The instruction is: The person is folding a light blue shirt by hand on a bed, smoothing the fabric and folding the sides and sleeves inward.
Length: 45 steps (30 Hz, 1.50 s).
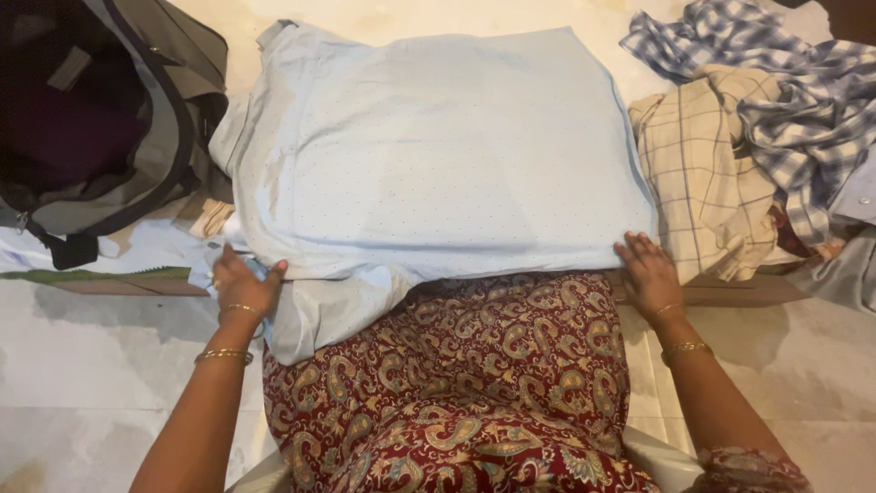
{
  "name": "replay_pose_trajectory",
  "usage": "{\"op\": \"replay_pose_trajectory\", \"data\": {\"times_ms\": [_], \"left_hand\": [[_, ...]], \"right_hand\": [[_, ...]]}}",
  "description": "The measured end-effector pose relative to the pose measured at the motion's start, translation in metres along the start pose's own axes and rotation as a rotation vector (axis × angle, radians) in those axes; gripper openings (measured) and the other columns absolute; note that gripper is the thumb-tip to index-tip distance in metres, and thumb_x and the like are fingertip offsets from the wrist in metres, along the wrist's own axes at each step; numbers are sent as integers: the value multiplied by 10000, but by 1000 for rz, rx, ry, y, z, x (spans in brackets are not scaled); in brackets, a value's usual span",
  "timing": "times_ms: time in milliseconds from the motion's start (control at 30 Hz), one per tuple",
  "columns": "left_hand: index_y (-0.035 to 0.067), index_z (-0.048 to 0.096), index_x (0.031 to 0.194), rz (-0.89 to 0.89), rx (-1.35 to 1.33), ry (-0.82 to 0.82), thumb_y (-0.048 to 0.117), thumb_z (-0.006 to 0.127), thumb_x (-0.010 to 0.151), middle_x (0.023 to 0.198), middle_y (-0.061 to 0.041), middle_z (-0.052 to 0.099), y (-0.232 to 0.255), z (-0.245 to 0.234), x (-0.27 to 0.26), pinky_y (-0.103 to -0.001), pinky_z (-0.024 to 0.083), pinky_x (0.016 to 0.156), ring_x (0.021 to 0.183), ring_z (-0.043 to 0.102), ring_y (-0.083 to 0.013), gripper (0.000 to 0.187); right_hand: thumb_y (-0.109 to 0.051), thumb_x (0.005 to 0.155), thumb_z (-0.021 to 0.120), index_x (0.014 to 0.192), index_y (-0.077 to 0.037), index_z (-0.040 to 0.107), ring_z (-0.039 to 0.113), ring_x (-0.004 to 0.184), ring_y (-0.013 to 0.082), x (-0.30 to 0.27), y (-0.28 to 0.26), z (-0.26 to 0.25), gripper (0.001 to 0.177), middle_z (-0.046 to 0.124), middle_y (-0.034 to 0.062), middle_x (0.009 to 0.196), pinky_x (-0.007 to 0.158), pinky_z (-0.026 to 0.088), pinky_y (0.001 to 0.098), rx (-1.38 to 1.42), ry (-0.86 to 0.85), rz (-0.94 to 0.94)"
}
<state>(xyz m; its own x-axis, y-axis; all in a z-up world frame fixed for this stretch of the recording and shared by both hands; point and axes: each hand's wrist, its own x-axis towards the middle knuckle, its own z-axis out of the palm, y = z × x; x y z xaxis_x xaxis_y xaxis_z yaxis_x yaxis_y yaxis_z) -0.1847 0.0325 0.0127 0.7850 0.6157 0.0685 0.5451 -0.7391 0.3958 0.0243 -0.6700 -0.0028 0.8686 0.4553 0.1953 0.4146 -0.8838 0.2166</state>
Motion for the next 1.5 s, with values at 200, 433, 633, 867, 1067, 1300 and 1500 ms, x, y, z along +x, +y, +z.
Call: {"op": "replay_pose_trajectory", "data": {"times_ms": [200, 433, 633, 867, 1067, 1300, 1500], "left_hand": [[-75, 698, 1087, -146, -189, -338, 641, 674, 899, 1054, -271, 733, -12, 3, 12, -441, 515, 926, 1000, 698, -392, 741], [-8, 672, 923, -284, -629, -449, 450, 671, 964, 836, -191, 668, -15, 4, 7, -357, 449, 655, 713, 590, -265, 460], [55, 560, 867, -311, -1197, -380, 215, 668, 894, 796, -108, 671, -29, -9, 16, -414, 573, 787, 814, 727, -261, 195], [89, 548, 970, -66, -1701, -291, 162, 653, 1002, 904, -57, 634, -1, -10, 115, -510, 536, 966, 906, 667, -276, 132], [144, 583, 1318, -68, -1427, -189, 313, 586, 989, 1322, -25, 636, 111, -17, 222, -395, 453, 943, 1141, 609, -201, 371], [-6, 557, 1406, 496, -467, 287, 284, 636, 1032, 1351, -253, 576, 87, 4, 125, -481, 415, 1052, 1249, 532, -412, 480], [26, 610, 1260, 25, -360, -131, 475, 669, 914, 1147, -189, 688, 4, -20, 16, -414, 507, 944, 1059, 651, -316, 570]], "right_hand": [[-196, 961, 702, 1222, -240, 699, 499, 1459, 179, -2, -3, -18, 264, 580, -32, 1551, 1221, 402, 354, 297, 181, -56], [-158, 822, 738, 1053, -94, 721, 600, 1287, 275, 10, -22, -46, 240, 673, 86, 1354, 1062, 460, 417, 275, 298, -19], [-71, 870, 659, 1092, -95, 703, 634, 1240, 253, 21, 17, -34, 228, 722, 55, 1263, 1090, 485, 387, 708, 188, 32], [-210, 972, 642, 1170, -26, 670, 659, 1047, 294, 129, 70, -21, 272, 713, 152, 1114, 929, 526, 385, 1018, -161, 236], [-219, 988, 688, 1405, -108, 611, 499, 1325, 391, 260, 42, -3, 438, 613, 165, 1377, 1137, 408, 471, 550, 351, 427], [-224, 996, 693, 1511, -55, 483, 334, 1453, 407, 222, -42, 54, 581, 479, 193, 1516, 1178, 255, 603, 377, 497, 488], [-188, 952, 702, 1424, -10, 520, 321, 1444, 418, 210, -45, 39, 536, 471, 198, 1508, 1155, 237, 616, 407, 517, 515]]}}
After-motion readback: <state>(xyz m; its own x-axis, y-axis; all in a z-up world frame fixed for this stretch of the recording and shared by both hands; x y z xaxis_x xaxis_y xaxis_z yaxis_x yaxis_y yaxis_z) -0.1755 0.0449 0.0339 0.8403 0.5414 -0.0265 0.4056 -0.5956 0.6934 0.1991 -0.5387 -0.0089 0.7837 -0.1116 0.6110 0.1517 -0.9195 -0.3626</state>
